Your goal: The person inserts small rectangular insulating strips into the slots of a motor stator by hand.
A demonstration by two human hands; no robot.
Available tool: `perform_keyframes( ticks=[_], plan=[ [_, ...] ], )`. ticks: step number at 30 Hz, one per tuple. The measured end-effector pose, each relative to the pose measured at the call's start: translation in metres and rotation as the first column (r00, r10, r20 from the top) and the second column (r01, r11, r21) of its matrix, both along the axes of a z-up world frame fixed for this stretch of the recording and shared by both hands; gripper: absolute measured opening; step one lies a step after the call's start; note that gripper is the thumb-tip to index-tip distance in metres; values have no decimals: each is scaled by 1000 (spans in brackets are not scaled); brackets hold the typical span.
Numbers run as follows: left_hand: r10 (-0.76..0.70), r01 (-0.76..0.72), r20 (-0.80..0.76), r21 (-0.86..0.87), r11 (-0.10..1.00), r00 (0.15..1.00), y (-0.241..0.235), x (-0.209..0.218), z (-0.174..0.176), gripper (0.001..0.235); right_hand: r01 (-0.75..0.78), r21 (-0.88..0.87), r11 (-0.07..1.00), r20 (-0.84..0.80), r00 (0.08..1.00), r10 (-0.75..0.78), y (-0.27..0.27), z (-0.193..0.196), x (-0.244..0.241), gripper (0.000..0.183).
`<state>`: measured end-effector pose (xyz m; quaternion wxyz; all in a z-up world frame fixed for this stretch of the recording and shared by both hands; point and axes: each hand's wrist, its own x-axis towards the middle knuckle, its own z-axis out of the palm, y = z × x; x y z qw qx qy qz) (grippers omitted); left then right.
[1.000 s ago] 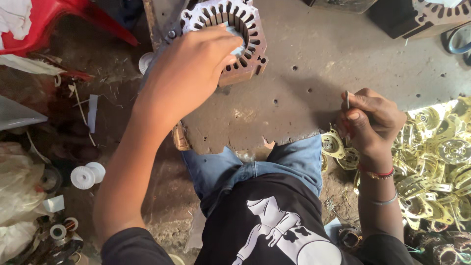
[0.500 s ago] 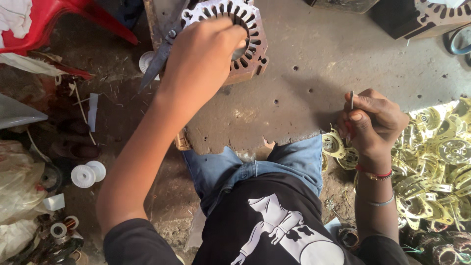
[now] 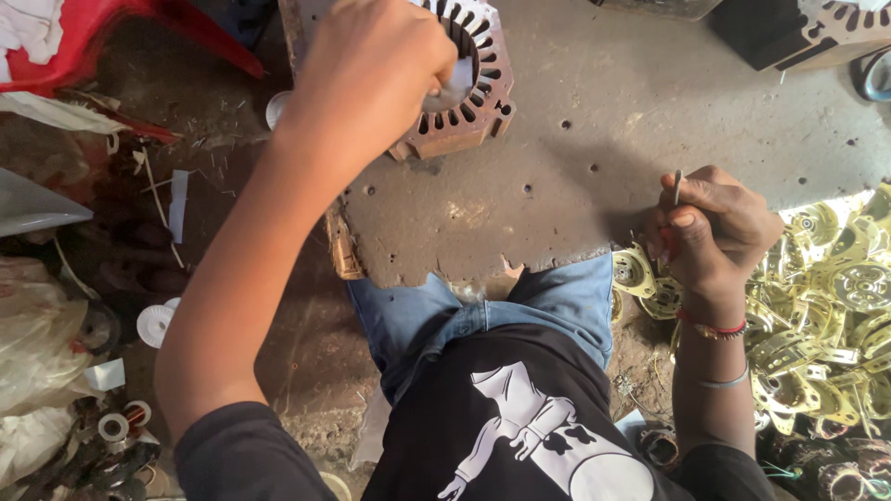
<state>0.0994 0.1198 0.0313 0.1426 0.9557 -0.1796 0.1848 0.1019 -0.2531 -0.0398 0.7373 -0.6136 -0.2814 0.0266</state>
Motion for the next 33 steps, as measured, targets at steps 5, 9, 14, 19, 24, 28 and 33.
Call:
perform_keyframes(
  ticks=[5, 9, 14, 19, 24, 28, 33],
  plan=[
    [73, -60, -61, 198, 978, 995, -6, 17, -12, 10, 14, 3, 1000, -1, 1000, -14, 0, 0, 0, 30],
    [-16, 15, 35, 51, 999, 999, 0, 9, -6, 11, 29, -13, 999, -3, 1000, -29, 1, 0, -2, 30],
    [20, -10, 233, -45, 999, 972, -4, -7, -3, 15, 18, -33, 999, -15, 1000, -19, 1, 5, -1, 33],
    [107, -99, 77, -91, 991, 991, -5, -14, -5, 4, 32, -34, 999, -20, 999, -32, 1, 5, -4, 32],
    [107, -105, 12, -125, 987, 994, -17, -30, -6, 8, 34, -34, 999, -10, 999, -35, 2, 3, -4, 32],
    [136, -132, 3, -235, 963, 991, -17, -29, -1, 12, 40, -52, 998, 38, 999, -38, 3, 4, -2, 31],
    [222, -165, 189, -280, 946, 956, -33, -40, 4, 18, 75, -74, 994, 50, 996, -71, 3, 4, -5, 32]
  ],
)
